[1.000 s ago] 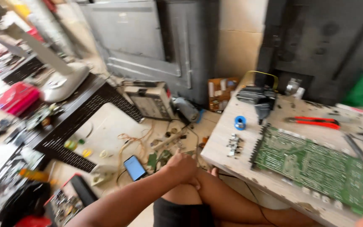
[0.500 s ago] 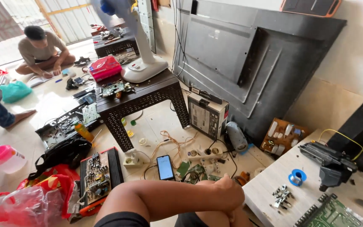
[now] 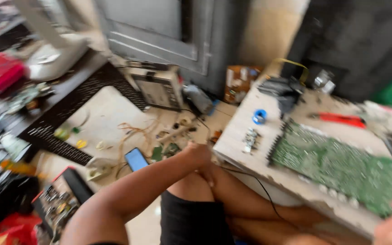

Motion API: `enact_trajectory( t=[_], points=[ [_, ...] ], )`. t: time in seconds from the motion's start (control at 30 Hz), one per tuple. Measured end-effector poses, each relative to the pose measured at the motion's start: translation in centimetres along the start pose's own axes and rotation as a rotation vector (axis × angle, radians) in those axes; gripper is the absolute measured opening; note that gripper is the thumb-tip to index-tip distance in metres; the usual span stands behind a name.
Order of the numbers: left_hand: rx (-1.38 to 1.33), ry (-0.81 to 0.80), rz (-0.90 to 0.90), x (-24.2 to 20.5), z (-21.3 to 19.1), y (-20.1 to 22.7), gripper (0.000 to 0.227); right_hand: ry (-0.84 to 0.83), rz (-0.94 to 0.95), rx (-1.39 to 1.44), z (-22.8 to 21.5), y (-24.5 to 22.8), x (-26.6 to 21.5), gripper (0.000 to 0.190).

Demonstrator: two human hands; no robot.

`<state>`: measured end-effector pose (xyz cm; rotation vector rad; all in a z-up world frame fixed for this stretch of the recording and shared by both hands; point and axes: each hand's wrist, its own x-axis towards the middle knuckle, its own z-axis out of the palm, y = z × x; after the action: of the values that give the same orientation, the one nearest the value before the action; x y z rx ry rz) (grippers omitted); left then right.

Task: The person sits on the floor and uses a soldering iron and solder wire to work on a green circuit board. They repeatedly apply solder to various points on the board while holding the solder spool in their left hand.

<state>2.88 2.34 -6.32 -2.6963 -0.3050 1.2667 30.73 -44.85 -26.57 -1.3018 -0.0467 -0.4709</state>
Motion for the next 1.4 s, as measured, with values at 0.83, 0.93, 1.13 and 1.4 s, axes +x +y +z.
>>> enact_trajectory(
  t=[0.83, 0.93, 1.13, 1.4],
  points=[
    [-0.192, -0.193, -0.106, 4.5, -1.9, -1.1, 0.145, 0.118, -0.296, 0.005, 7.6, -19.4, -8.1, 0.033],
    [-0.311, -0.374, -0.118, 4.5, -4.0, -0.8, 0.135, 0.113, -0.290, -0.012, 7.0, -19.5, -7.9, 0.035],
    [-0.199, -0.308, -0.104, 5.4, -1.6, -0.1, 0.138, 0.168, -0.305, 0.036, 6.9, -20.0, -7.3, 0.034],
    [0.116, 0.061, -0.191, -0.2, 1.4, 2.3, 0.106, 0.215, -0.245, 0.087, 6.7, -20.5, -6.9, 0.035]
  ],
)
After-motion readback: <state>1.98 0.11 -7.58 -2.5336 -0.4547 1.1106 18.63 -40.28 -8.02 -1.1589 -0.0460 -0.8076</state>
